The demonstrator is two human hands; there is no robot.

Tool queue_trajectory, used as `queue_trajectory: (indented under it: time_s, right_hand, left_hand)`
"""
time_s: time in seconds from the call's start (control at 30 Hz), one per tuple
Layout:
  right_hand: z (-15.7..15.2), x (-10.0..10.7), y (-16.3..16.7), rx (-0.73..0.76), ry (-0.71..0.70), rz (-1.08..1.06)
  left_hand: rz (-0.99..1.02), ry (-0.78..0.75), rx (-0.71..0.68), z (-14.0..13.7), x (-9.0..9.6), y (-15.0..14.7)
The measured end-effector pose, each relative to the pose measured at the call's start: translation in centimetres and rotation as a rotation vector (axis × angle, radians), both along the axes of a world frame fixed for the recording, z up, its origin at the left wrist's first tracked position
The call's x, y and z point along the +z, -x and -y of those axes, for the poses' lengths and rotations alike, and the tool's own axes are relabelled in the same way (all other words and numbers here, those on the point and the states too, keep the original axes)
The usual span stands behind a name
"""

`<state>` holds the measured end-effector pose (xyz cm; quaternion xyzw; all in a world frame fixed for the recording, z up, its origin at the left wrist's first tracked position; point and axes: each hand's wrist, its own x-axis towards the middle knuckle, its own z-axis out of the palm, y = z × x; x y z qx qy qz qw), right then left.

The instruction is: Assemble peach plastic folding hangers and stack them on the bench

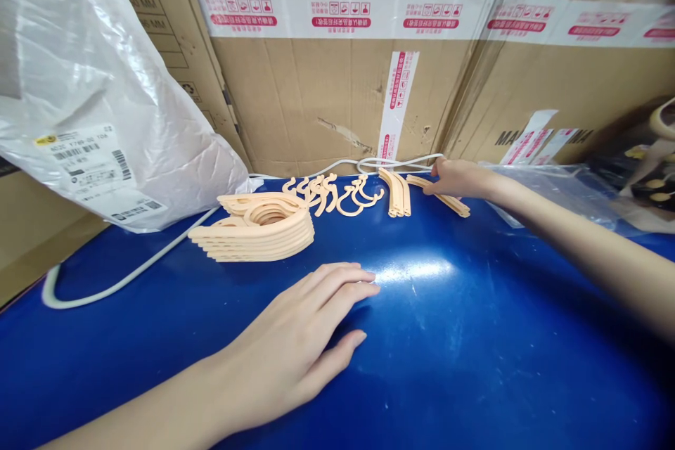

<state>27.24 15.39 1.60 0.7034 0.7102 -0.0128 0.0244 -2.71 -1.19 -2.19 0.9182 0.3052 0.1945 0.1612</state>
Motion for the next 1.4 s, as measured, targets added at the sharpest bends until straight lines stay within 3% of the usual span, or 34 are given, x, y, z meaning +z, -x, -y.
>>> queue_trajectory:
  time_s: [0.17,0.27,0.43,0.53,0.8,0.93,1.13,1.4]
  right_hand:
    - [1.4,2.6,0.2,0.032,-0.124,0.005]
    - [4.3,3.4,1.9,0.2,-0.112,-0.048]
    - [10.5,1.3,5.9,0.465,-0.019,-0.128]
    - [12.5,0.1,6.5,0.58,-0.001,-0.151]
    - [11.9,-1.2,4.5,0.603,-0.211,-0.115]
    - [12.1,-2.1,4.5,0.666,-0.143,-0.078]
    - [13.7,-2.6,4.8,0.897,-0.196,-0.177]
    - [13.9,-3.7,5.0,0.782,-0.086,-0.477]
  left_hand:
    - [0.026,-0.067,0.008,0.1,0.0,0.0]
    - [0.031,-0.108,0.031,0.1,0.0,0.0]
    - [0.039,-0.169,0.098,0.0,0.2,0.0]
    - [0.013,-0.152,0.097,0.0,0.2,0.0]
    - [-0.054,-0.168,0.143,-0.5,-0.7,0.1]
    - [-0.054,-0.221,0.178,-0.9,-1.1,0.2]
    - [-0.033,-0.175,0.049,-0.6,-0.7,0.1]
    - [0.014,-0.249,0.048,-0.4,-0.1,0.1]
